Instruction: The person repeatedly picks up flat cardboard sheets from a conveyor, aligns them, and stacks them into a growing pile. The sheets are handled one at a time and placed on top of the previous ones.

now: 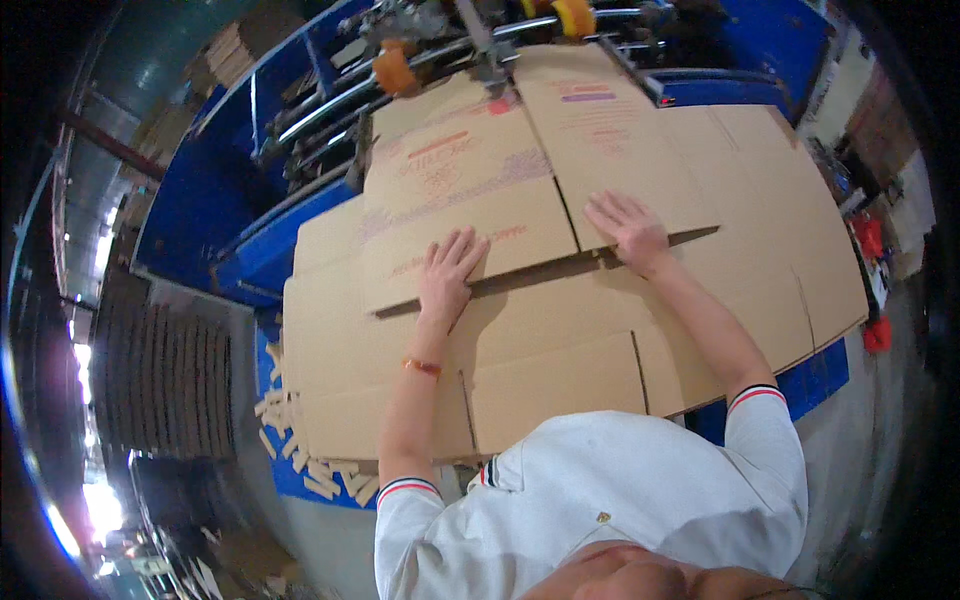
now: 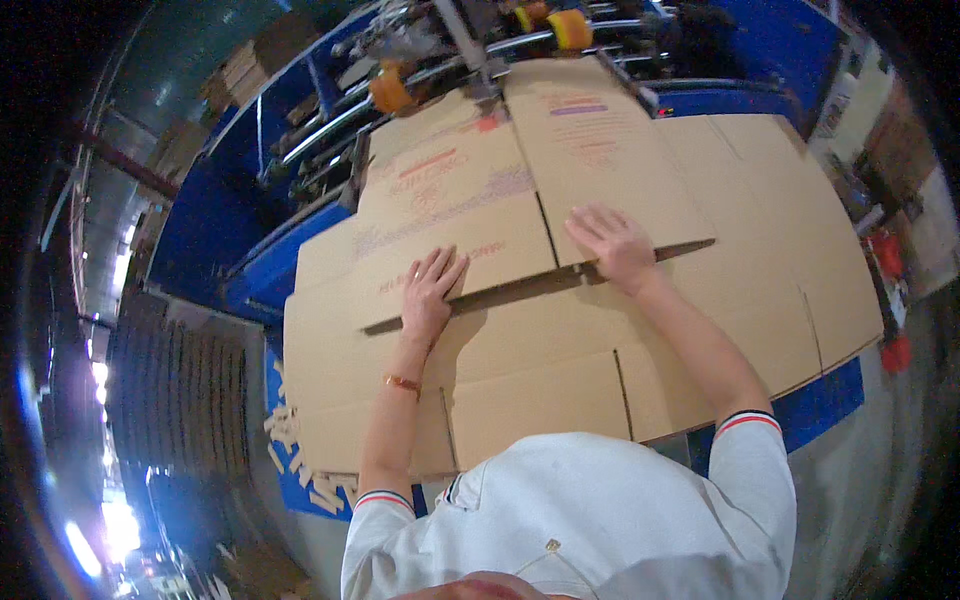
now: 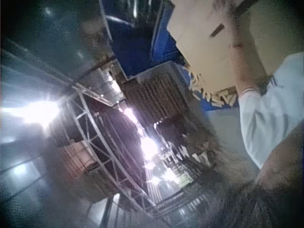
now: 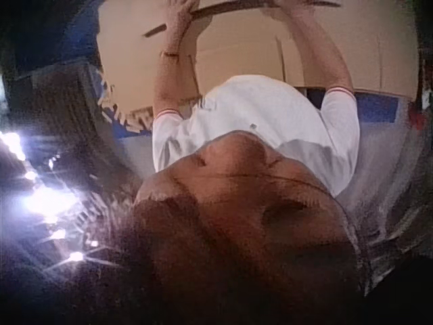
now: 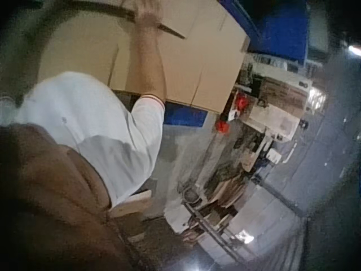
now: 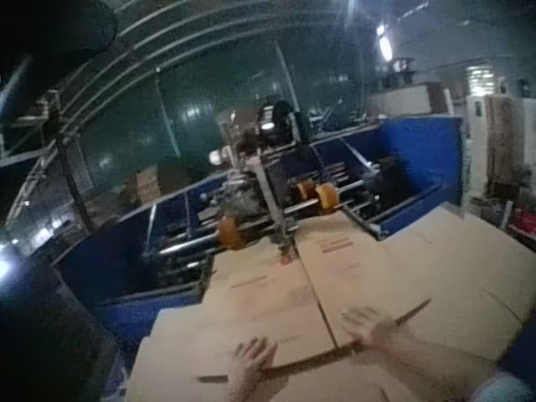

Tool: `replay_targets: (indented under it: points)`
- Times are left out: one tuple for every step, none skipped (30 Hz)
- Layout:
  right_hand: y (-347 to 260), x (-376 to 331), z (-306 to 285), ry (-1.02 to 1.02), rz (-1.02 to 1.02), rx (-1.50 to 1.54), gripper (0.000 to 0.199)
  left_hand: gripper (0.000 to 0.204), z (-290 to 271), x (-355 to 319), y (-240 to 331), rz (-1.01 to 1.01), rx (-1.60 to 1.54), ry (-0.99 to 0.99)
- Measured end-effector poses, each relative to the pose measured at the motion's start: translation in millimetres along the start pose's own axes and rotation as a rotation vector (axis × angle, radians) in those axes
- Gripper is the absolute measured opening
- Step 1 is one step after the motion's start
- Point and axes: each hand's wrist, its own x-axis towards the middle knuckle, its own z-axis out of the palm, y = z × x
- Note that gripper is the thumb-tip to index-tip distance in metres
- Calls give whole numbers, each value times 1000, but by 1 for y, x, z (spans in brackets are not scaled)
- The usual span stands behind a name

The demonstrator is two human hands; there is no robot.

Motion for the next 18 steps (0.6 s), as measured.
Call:
replay_targets:
  points:
    - [1, -3, 5, 3, -3, 18, 52, 68, 0, -3, 1, -11, 14, -10]
    - [3, -2, 7, 1, -27, -18, 51, 67, 10, -5, -7, 2, 76, 44]
    - [3, 0, 9, -2, -52, -48, 51, 67, 11, -6, -8, -4, 74, 22]
    - [1, 3, 7, 14, -36, -24, 51, 66, 6, -6, -9, -15, 84, 12]
    - [1, 7, 6, 37, -24, -1, 52, 67, 3, -5, -10, -16, 76, 7]
    - [2, 6, 7, 42, -19, -14, 52, 67, 2, -7, -8, -17, 64, 3]
    - [5, 2, 8, 49, -13, -31, 53, 67, 4, -6, -6, -21, 60, 30]
    - [9, -3, 9, 46, 2, -74, 53, 67, 6, -5, -4, -16, 59, 60]
    - [13, -7, 10, 45, 23, -121, 53, 68, 7, -5, -3, -21, 60, 57]
    - [14, -8, 7, 49, 37, -123, 54, 68, 9, -5, -2, -30, 59, 55]
    - [15, -5, 2, 52, 45, -130, 56, 68, 9, -5, -4, -41, 57, 60]
    - [21, -3, 6, 39, 27, -148, 56, 67, 9, -2, -7, -26, 47, 74]
    - [27, -1, 13, 27, 14, -171, 56, 66, 10, 2, -13, -5, 36, 88]
    - [34, 1, 23, 12, 2, -193, 56, 65, 15, 4, -16, 16, 22, 101]
    - [42, 4, 32, 27, 17, -172, 55, 64, 24, 7, -20, 18, -2, 124]
    - [50, 8, 42, 41, 33, -150, 53, 63, 32, 15, -27, 22, -25, 148]
    - [59, 15, 52, 57, 54, -125, 52, 62, 40, 25, -35, 29, -44, 170]
    - [70, 23, 59, 17, 82, -154, 50, 61, 42, 39, -38, -46, 37, 106]
